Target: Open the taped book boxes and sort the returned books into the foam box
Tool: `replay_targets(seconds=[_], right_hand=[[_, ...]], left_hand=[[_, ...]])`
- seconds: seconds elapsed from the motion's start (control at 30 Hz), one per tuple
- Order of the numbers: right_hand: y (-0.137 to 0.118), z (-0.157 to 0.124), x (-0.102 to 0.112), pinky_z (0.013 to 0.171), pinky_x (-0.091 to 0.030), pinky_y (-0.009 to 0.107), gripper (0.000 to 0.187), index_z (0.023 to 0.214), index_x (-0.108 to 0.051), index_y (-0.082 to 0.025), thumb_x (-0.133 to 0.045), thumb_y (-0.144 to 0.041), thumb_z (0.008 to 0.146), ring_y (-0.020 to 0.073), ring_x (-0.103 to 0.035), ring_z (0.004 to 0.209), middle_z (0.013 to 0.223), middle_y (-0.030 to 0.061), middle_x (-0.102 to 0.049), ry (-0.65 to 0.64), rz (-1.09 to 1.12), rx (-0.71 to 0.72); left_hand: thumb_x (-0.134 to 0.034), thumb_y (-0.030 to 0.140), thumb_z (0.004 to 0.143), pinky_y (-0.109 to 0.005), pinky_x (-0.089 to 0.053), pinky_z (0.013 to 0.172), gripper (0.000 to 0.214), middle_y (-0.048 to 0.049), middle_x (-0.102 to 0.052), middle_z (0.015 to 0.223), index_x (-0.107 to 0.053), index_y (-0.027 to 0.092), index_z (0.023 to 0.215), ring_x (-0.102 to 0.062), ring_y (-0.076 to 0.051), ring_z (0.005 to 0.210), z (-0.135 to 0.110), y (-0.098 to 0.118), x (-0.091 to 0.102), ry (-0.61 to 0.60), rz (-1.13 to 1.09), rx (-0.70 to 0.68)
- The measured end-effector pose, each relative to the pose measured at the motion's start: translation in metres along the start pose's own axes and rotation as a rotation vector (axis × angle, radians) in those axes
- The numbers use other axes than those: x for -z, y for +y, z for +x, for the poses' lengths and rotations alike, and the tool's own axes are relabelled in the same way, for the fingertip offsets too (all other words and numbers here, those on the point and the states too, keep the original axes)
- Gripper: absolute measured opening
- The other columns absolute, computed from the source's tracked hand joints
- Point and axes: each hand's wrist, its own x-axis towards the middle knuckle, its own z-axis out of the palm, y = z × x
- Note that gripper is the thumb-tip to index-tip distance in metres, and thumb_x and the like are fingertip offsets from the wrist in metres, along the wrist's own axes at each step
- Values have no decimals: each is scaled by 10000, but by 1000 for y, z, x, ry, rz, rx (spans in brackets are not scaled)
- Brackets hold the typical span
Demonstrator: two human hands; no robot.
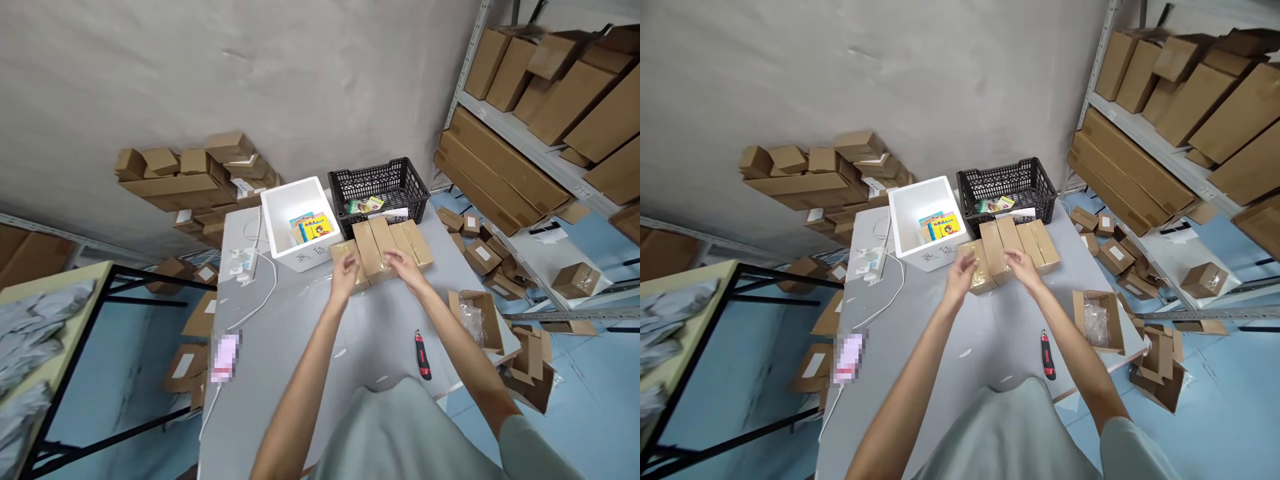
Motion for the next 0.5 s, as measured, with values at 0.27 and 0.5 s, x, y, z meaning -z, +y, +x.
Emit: replay_targets(seconds=[0.27,0.5], right_hand=[[94,-173,97,1051,-620,493,472,1115,-796,-210,-734,-617,885,313,-793,1129,1219,162,-832,209,-257,-72],[80,-264,224,1091,-593,517,468,1231,-781,-203,-596,-581,1026,318,-750,1207,1285,177,-796,710,-702,122]], left_hand=[[-816,307,862,-536,-519,1212,335,-181,-777,1379,-783,189,1174,-772,-316,1229,-176,-134,-49,-269,88,368],[-880,382,839,-487,-542,1189,478,-184,-769,1392,-746,189,1255,-750,-306,1292,-229,-163,-128,-509,91,435]])
